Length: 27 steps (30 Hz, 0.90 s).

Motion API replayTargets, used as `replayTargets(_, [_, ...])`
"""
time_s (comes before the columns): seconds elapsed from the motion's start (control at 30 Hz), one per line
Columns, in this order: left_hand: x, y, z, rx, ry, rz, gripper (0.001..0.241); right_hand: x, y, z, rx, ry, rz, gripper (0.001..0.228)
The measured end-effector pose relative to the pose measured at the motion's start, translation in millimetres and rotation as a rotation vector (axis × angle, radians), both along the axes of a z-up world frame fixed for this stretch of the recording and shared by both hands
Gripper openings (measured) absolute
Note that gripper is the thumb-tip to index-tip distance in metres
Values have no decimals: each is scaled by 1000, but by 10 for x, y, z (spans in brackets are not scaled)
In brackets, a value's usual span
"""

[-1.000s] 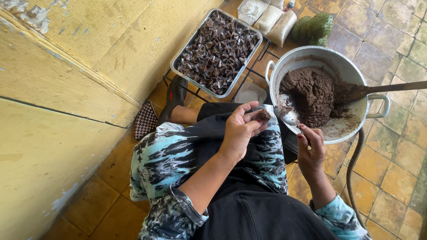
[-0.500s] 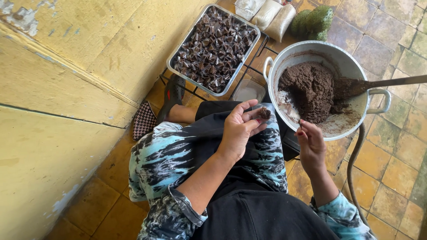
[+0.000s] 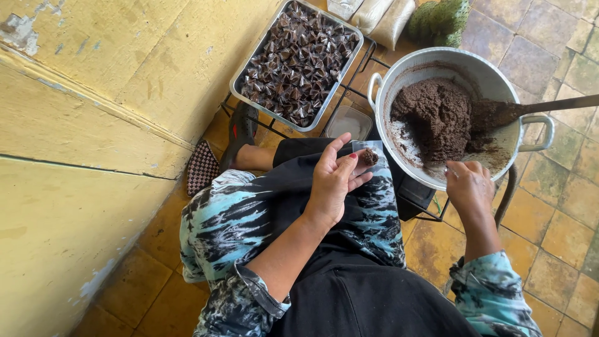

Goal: Portioning a dark paste from a large pot into individual wrappers using a spoon

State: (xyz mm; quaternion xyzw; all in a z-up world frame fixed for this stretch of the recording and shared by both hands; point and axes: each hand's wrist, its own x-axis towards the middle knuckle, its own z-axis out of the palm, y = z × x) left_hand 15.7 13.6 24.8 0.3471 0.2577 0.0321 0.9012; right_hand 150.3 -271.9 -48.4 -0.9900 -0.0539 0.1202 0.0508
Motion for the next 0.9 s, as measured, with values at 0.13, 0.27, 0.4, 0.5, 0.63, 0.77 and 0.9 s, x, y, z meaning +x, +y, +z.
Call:
replayTargets(0.13, [20,-77,-280,15,-48,36,45,-354,495,113,824,-93,136,24])
replayTargets(0.27, [61,-103,-377,-2,-1,27,43,-646,1072,418,1471,508,-83,39])
replayTargets(0.4, [44,-108,-327,-37,22,3,39,-614,1138,95,1671,550,-161,31])
replayTargets(0.5, [27,-94,-333,-46,33,-25,34,-626,1047,44,1680,524,-155,21])
replayTargets(0.63, [16,-132,-285,24,48,-41,24,-641,977,63,1657,450,-134,20])
replayTargets(0.77, [7,-158,-309,115,58,-65,17,-697,968,102,1600,341,-13,21])
replayTargets(0.9, [-22,-141,-265,230,76,-104,15,-765,1007,465,1222,131,178,30])
